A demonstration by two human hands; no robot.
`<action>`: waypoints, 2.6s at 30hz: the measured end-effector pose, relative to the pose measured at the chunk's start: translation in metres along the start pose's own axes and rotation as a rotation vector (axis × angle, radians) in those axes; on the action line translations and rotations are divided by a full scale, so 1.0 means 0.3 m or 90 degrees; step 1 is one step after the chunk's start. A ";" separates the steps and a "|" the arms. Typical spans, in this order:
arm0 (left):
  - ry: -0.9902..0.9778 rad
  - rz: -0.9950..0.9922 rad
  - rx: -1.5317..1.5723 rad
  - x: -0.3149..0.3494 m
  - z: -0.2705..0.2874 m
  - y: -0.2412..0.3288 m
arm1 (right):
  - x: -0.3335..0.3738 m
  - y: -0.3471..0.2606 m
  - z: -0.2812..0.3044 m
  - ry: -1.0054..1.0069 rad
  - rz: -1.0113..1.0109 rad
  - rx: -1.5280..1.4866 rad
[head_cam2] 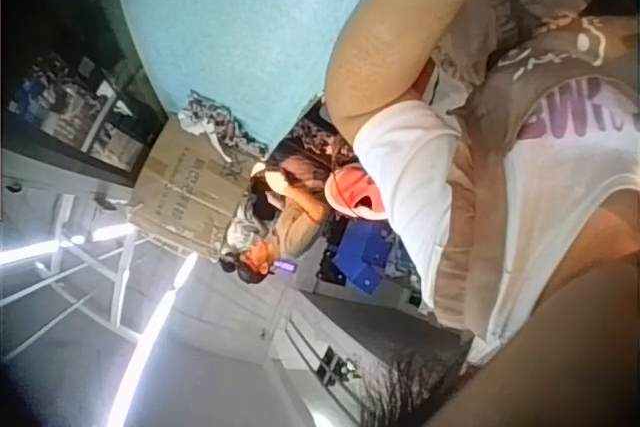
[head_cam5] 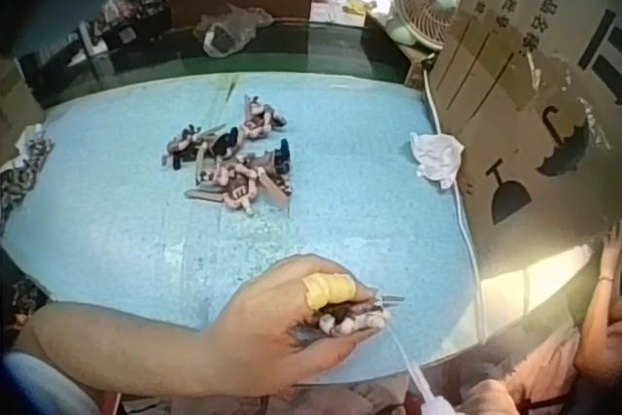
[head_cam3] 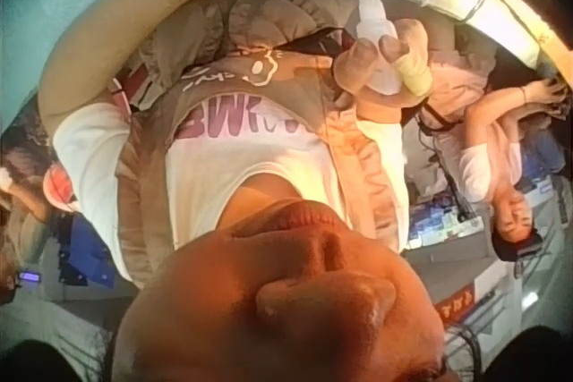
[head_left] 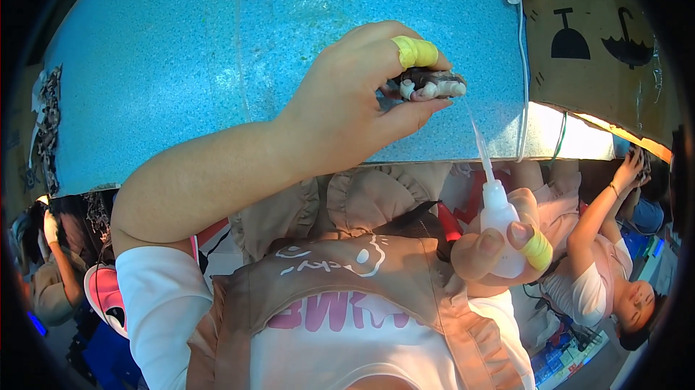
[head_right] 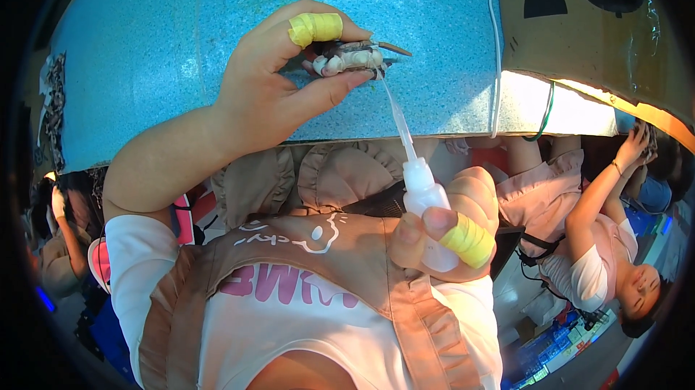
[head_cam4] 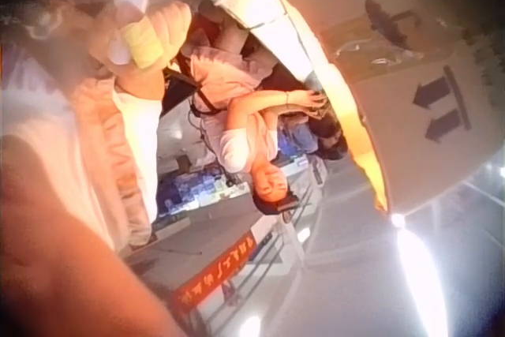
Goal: The person glues parts of small plastic figurines together with a glue dispenser.
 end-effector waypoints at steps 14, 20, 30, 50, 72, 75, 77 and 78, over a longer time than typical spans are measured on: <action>-0.047 0.051 0.024 0.005 0.004 0.004 | 0.010 -0.004 0.003 -0.032 -0.039 -0.004; -0.064 0.093 0.068 0.001 0.006 0.009 | 0.012 0.009 0.022 -0.025 0.017 -0.032; 0.054 0.175 0.121 0.012 0.058 -0.002 | 0.020 0.012 -0.074 0.163 -0.363 -0.291; 0.248 0.125 0.316 0.110 0.213 0.084 | 0.065 -0.067 -0.154 0.014 -0.080 -0.396; -0.129 0.276 0.667 -0.188 -0.326 0.088 | 0.143 0.211 0.106 0.257 -0.153 0.021; -0.090 0.278 0.573 -0.202 -0.286 0.045 | 0.088 0.227 0.109 0.153 -0.226 0.106; -0.047 0.286 0.528 -0.198 -0.212 -0.014 | 0.041 0.225 0.082 0.132 -0.187 0.204; -0.027 0.296 0.497 -0.200 -0.169 -0.035 | 0.020 0.224 0.066 0.103 -0.149 0.303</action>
Point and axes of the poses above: each hand's wrist, its own x-axis away from the middle knuckle, its own z-axis out of the back of the hand, y = z × x, the point moved 1 cm from there along -x, towards the middle knuckle, and after that the axes turned 5 degrees about -y, right-handed, at the moved point
